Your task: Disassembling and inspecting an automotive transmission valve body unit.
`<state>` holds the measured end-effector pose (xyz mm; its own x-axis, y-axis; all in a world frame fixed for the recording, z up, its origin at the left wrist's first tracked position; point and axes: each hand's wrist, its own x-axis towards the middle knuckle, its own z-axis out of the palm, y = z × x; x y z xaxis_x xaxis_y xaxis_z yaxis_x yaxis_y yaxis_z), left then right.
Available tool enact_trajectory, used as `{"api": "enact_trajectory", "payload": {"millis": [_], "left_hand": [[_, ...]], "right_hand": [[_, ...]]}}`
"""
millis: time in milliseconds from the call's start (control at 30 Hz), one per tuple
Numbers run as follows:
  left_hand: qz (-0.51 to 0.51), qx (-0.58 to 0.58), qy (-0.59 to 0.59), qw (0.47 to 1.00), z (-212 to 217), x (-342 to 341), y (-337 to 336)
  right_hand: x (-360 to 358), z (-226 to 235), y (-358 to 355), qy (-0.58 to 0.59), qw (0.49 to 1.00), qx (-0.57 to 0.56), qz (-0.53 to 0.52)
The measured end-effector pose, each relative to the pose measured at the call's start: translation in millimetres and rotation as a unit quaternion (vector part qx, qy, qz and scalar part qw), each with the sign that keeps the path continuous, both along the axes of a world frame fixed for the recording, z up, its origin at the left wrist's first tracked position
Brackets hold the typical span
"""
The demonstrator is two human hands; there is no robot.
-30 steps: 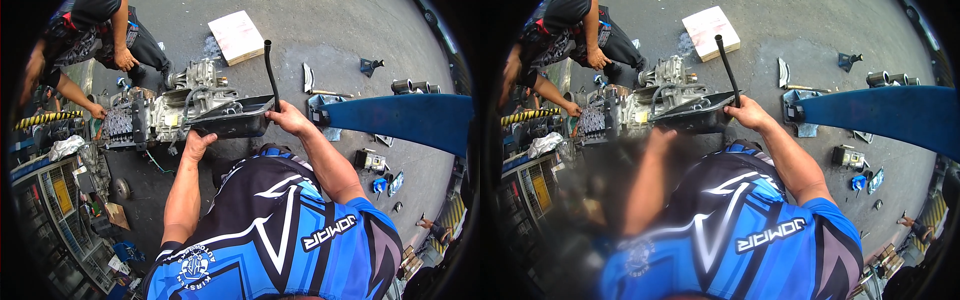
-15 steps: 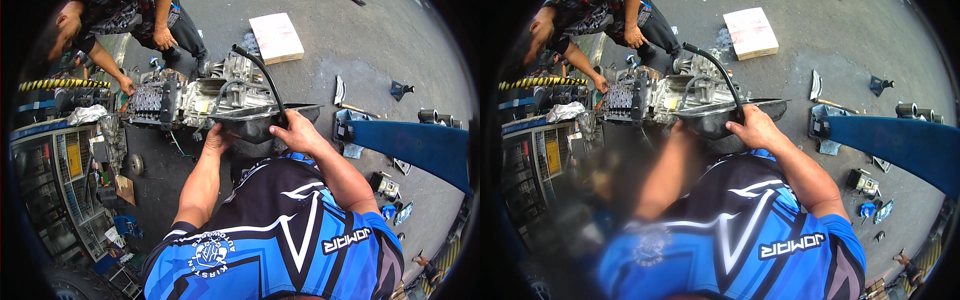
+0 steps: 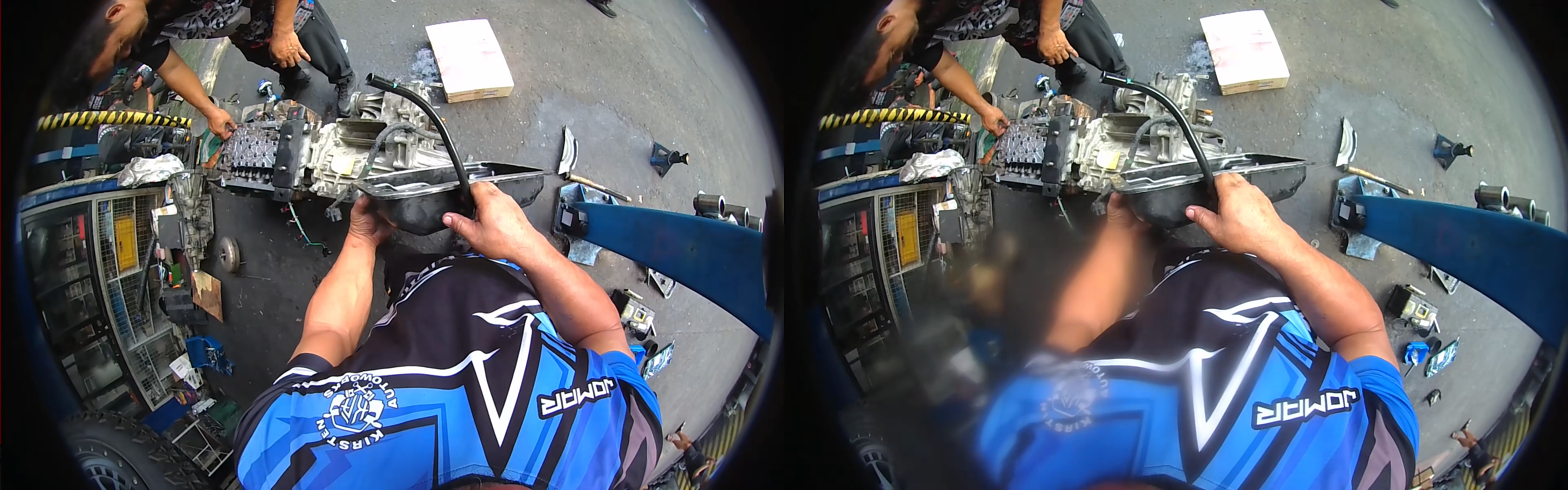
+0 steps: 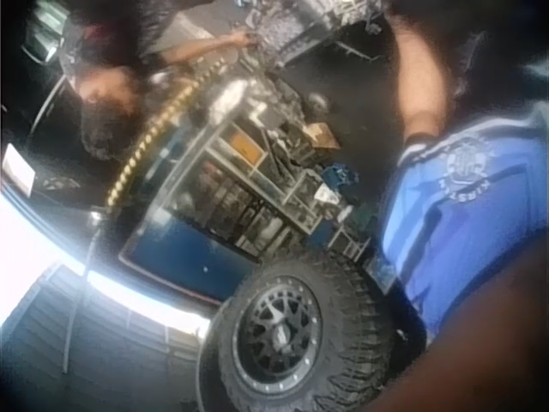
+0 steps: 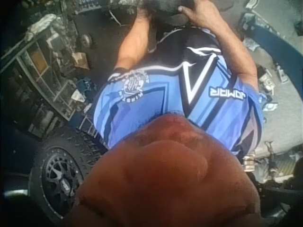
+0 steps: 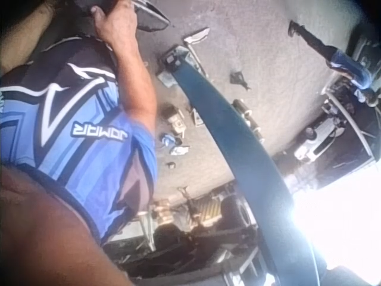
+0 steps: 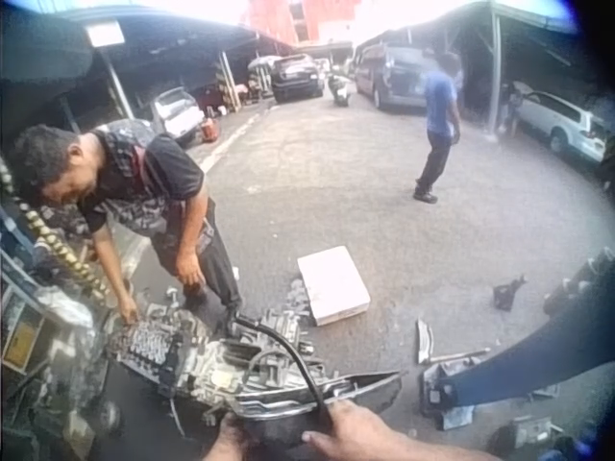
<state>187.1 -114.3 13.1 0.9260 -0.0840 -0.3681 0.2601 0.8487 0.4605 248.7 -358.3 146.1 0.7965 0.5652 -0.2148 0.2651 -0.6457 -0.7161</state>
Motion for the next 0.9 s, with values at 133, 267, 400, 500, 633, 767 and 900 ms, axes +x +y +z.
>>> {"api": "enact_trajectory", "payload": {"millis": [133, 267, 400, 500, 633, 767, 900], "left_hand": [[-0.009, -0.005, 0.004, 1.0, -1.9, 0.3, 1.7], [-0.02, -0.013, -0.004, 1.0, -5.9, 1.5, 3.4], [0.002, -0.014, 0.014, 1.0, -11.5, -3.7, 5.5], [-0.012, -0.018, 0.01, 1.0, -1.5, -0.3, 2.0], [0.004, -0.011, 0.021, 1.0, -4.8, -3.7, 0.4], [0.006, 0.004, 0.036, 0.999, -2.4, -3.8, 1.5], [0.009, -0.01, 0.024, 1.0, -7.6, -4.7, 1.1]], "right_hand": [[0.0, 3.1, 0.1, 0.02, 1.0, -0.012, 0.0], [0.1, 7.9, 0.5, 0.027, 1.0, -0.016, 0.001], [-4.4, 5.3, 0.1, 0.018, 1.0, -0.019, 0.004], [-4.1, 4.8, 0.5, 0.001, 1.0, -0.022, -0.013], [-5.5, 8.9, 0.6, 0.013, 1.0, -0.02, 0.0], [-7.2, 8.5, -0.7, 0.012, 1.0, -0.02, 0.002], [-7.7, 10.2, -0.9, 0.032, 0.999, -0.031, 0.0]]}}
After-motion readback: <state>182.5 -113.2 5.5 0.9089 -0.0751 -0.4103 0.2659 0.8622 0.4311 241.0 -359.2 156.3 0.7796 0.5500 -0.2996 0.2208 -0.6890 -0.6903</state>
